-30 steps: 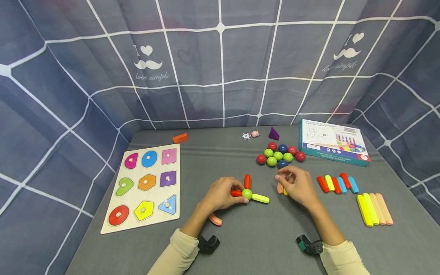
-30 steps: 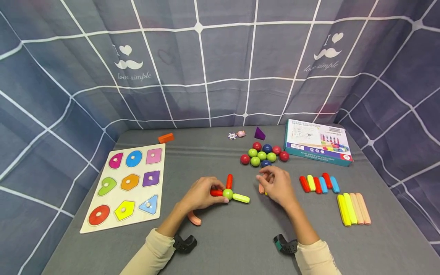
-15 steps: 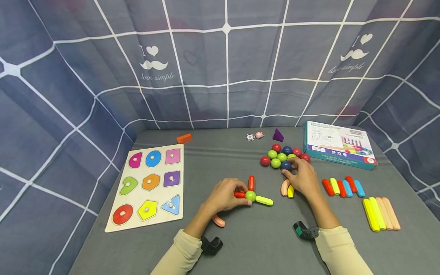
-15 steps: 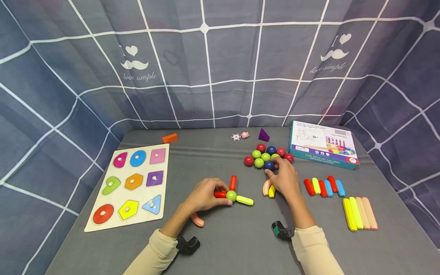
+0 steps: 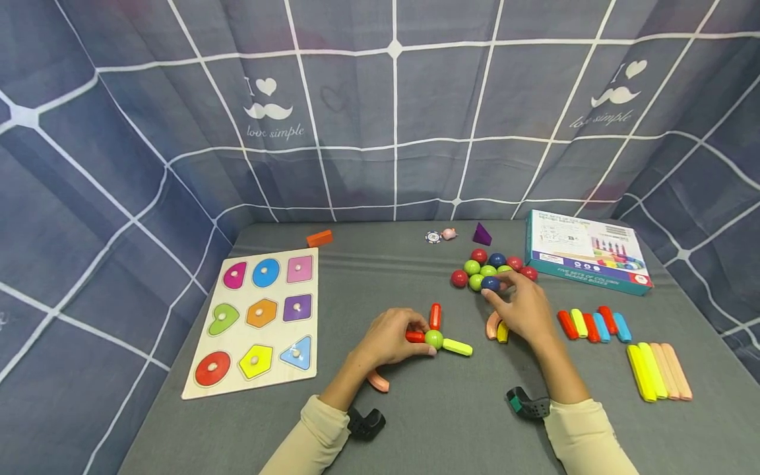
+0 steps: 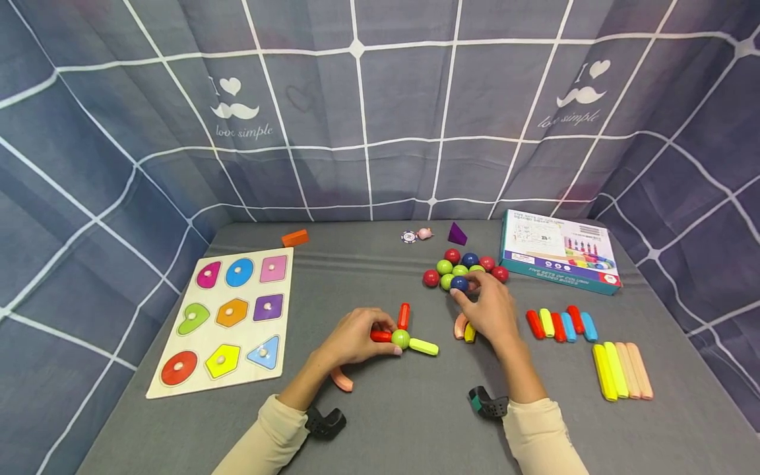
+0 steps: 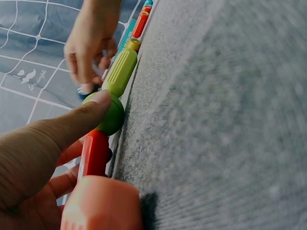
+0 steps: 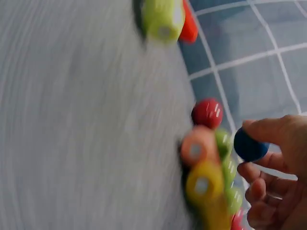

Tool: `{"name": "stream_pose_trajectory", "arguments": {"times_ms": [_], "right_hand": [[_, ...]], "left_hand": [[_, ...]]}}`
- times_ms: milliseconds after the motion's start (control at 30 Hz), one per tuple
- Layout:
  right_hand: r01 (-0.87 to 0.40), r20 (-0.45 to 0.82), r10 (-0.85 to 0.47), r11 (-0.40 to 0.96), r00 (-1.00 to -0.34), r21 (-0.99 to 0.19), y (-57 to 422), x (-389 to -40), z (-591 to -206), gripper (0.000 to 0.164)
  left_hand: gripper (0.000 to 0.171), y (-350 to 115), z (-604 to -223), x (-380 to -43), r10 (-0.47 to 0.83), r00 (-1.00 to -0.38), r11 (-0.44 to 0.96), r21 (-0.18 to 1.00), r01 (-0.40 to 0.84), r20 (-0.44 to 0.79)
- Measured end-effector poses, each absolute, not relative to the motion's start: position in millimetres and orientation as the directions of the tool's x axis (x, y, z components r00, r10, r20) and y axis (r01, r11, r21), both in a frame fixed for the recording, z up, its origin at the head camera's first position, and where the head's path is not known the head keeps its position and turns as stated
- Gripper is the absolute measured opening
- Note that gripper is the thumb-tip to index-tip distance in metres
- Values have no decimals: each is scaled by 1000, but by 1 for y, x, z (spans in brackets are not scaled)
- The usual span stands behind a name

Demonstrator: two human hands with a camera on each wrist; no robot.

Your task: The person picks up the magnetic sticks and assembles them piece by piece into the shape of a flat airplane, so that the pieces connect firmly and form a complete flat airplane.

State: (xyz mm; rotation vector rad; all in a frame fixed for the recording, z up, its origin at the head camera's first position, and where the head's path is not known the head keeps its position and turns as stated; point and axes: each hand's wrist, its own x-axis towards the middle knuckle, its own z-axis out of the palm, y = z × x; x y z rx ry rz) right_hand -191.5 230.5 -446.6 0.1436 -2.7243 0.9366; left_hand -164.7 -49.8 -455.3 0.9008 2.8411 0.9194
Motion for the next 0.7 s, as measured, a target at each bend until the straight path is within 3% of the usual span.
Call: {"name": "stream_pose_trajectory", "arguments": {"times_ms": [133,267,500,700], "right_hand": [[-241,226,-107,638,-968,-732,210,-193,-444,38],[-166,75,-188,539,-979,-826,192,-196,-448,37],[-100,-23,-241,484,-970,-869,172,-205,-455,44],[-146,1,-258,546,-966,-825,164,-208,-460,34]], "left_hand": [[35,-50,-455,-165,532,-834,660,545,517,146],[34,-50,-456,-165,535,-833,660,546,516,141],[34,-49,-457,-166,540,-830,659,543,520,139],[33,-50,-455,-166,543,-829,656,548,519,135]]}}
